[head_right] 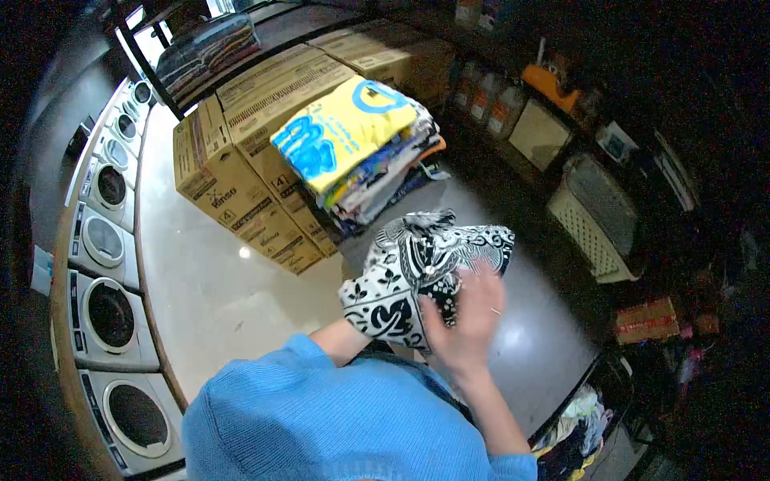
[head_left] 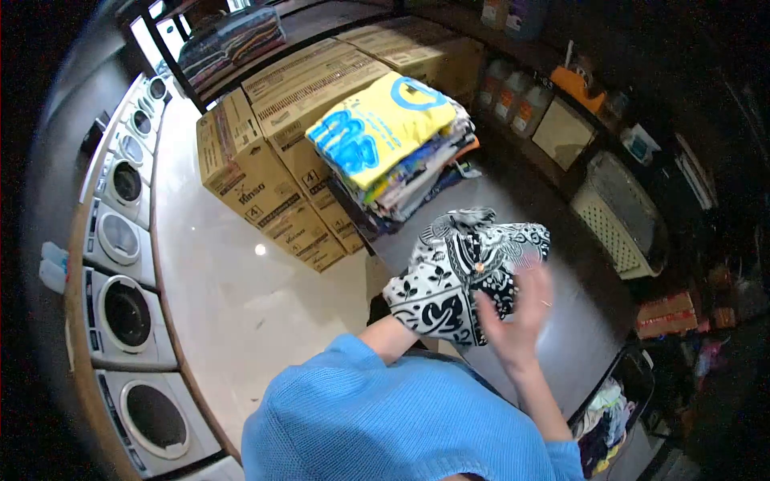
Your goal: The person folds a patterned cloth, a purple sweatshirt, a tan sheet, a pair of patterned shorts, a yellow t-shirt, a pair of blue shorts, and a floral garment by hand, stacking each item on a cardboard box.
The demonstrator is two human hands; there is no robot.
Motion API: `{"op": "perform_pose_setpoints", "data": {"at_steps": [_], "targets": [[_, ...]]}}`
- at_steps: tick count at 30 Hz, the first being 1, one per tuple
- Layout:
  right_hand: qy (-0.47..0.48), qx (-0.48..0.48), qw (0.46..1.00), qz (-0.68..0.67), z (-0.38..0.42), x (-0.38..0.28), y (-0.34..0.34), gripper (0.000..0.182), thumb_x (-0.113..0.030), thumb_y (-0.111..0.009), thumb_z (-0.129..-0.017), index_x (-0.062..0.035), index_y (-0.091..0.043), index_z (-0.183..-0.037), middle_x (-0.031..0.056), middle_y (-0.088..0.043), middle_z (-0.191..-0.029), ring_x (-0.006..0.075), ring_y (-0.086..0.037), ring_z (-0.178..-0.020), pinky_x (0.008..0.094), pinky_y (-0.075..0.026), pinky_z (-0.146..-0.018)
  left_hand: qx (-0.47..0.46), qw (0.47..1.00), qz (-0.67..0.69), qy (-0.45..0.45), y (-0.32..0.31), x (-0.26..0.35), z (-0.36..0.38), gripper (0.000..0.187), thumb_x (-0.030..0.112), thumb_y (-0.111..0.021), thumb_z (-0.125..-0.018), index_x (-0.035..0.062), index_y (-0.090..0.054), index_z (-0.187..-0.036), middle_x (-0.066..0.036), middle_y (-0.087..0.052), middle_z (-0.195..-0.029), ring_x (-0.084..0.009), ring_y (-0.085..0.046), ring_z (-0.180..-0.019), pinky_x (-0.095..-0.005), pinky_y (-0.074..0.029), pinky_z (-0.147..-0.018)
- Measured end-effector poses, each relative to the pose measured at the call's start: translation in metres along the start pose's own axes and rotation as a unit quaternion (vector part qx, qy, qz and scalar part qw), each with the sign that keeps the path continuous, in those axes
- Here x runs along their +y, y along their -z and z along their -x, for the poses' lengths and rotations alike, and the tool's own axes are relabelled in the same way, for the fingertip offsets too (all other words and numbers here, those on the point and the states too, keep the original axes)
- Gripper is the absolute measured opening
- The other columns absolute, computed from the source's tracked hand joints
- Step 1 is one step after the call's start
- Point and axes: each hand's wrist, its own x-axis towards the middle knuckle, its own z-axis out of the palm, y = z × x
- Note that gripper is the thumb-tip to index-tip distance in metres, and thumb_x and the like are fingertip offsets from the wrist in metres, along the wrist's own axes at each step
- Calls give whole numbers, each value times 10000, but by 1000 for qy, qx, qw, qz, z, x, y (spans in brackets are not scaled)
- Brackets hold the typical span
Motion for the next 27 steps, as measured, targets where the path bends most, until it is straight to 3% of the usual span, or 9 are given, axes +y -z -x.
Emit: {"op": "perform_pose_setpoints", "data": {"at_steps": [3, 4, 7, 9, 12, 19, 23, 26, 27], "targets": [[-241, 118, 959, -92, -4, 9, -14, 828, -214, -836, -724, 8, -403, -1393, 204, -289, -1527, 370, -307, -1392, 419, -259, -1145, 1, 999, -38, -6, 3, 40, 4, 689, 595, -360, -977, 63, -434, -1409, -139, -497, -1409, -264, -503, -1277, -430, -477, -989], [-397, 91, 865, -295, 5, 22, -28, 788, -311, -753, -837, -9, -359, -1450, 165, -340, -1522, 328, -348, -1384, 425, -331, -1119, 0, 998, -55, -12, 1, 57, 5, 689, 594, -362, -976, 60, -438, -1405, -140, -502, -1404, -263, -506, -1273, -427, -478, -989], [-495, -5, 570, -656, -33, -1, -34, 632, -423, -631, -924, -35, -433, -1383, 83, -573, -1301, 220, -578, -1173, 417, -459, -1013, -12, 994, -101, -41, -13, 115, 2, 688, 592, -370, -975, 52, -450, -1394, -144, -516, -1387, -260, -515, -1263, -418, -479, -988], [-410, 26, 641, -648, -76, -42, -41, 467, -278, -653, -912, -13, -517, -1271, 90, -650, -1124, 186, -649, -1007, 358, -525, -903, -22, 988, -131, -74, -31, 165, -6, 687, 590, -375, -975, 46, -458, -1386, -147, -525, -1376, -258, -521, -1256, -412, -481, -988], [-297, 58, 856, -420, -159, -78, -43, 340, -128, -662, -876, 12, -566, -1171, 99, -678, -999, 154, -669, -907, 309, -556, -810, -42, 970, -191, -145, -80, 252, -25, 687, 588, -383, -974, 37, -470, -1375, -152, -538, -1360, -255, -530, -1246, -402, -482, -988], [-227, 93, 796, -553, -275, -132, -103, 300, -112, -661, -904, 8, -550, -1156, 84, -674, -989, 119, -671, -822, 258, -557, -732, -4, 941, -260, -216, -123, 470, -33, 687, 584, -400, -972, 17, -499, -1348, -162, -570, -1321, -248, -550, -1222, -380, -486, -987], [-335, 66, 773, -534, -244, -106, -202, 391, -107, -667, -906, 11, -491, -1235, 112, -644, -1117, 188, -641, -974, 320, -532, -866, 11, 963, -254, -93, -74, 543, -2, 687, 581, -410, -971, 6, -515, -1332, -168, -589, -1299, -244, -562, -1209, -368, -488, -986], [-463, -45, 678, -569, -206, -76, -255, 405, -111, -641, -924, 68, -464, -1241, 142, -634, -1149, 182, -638, -994, 325, -535, -873, -91, 959, -268, 12, -52, 546, 40, 685, 496, -556, -943, -54, -481, -1345, -163, -602, -1268, -234, -573, -1179, -365, -454, -1013], [-457, -44, 682, -569, -202, -76, -258, 392, -106, -628, -930, 65, -463, -1242, 141, -634, -1146, 180, -641, -987, 319, -538, -866, -37, 904, -423, -44, -50, 546, 42, 681, 459, -594, -929, -65, -474, -1347, -169, -599, -1269, -228, -569, -1179, -362, -443, -1019]]}}
